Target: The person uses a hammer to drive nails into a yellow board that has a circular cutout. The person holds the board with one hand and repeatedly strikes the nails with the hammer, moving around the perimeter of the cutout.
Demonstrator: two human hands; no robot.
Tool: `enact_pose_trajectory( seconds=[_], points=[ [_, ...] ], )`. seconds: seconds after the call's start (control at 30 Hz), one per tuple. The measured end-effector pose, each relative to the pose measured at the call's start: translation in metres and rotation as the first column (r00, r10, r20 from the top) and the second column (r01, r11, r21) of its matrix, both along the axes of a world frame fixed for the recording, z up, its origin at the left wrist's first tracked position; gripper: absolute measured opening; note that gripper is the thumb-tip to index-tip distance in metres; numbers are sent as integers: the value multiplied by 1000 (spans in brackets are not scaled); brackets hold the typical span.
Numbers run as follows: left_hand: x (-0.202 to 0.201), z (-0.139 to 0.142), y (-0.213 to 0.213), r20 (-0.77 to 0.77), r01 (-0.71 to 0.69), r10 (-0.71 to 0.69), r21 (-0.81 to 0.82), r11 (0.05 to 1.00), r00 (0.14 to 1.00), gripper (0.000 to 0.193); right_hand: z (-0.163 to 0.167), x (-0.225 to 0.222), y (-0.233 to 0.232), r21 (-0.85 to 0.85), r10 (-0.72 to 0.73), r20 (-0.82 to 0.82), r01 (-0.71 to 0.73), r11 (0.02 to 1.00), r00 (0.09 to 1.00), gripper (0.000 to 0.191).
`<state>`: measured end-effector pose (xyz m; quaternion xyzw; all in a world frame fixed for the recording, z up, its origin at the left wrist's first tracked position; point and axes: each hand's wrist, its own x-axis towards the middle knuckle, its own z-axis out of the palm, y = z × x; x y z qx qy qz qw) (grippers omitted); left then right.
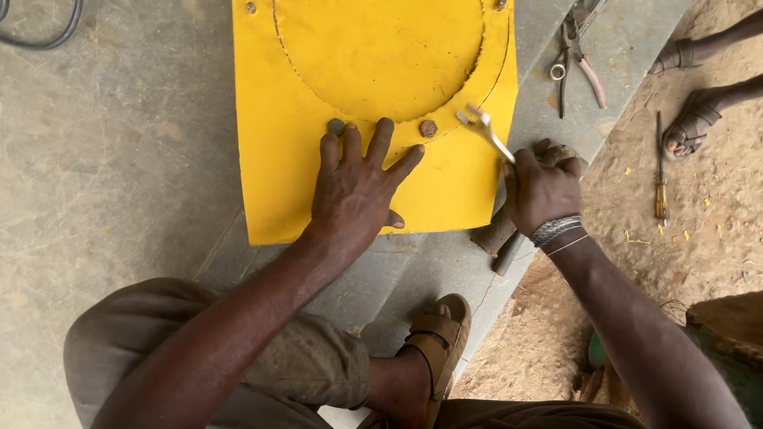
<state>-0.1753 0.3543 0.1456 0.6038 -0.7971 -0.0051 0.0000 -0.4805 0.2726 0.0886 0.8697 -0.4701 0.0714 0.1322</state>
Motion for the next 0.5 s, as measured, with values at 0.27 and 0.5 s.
enact_pose_trajectory(
  seconds=[0.27, 0.5],
  points=[
    [1, 2, 2, -27, 6, -7, -37, 999, 1000, 97, -14, -8, -10, 286, -186, -97, 206, 936, 978, 30],
    [2, 2, -1, -48, 3, -4, -2, 1000, 999, 97, -2, -1, -1, 220, -103, -17, 105, 970, 995, 27]
  ],
)
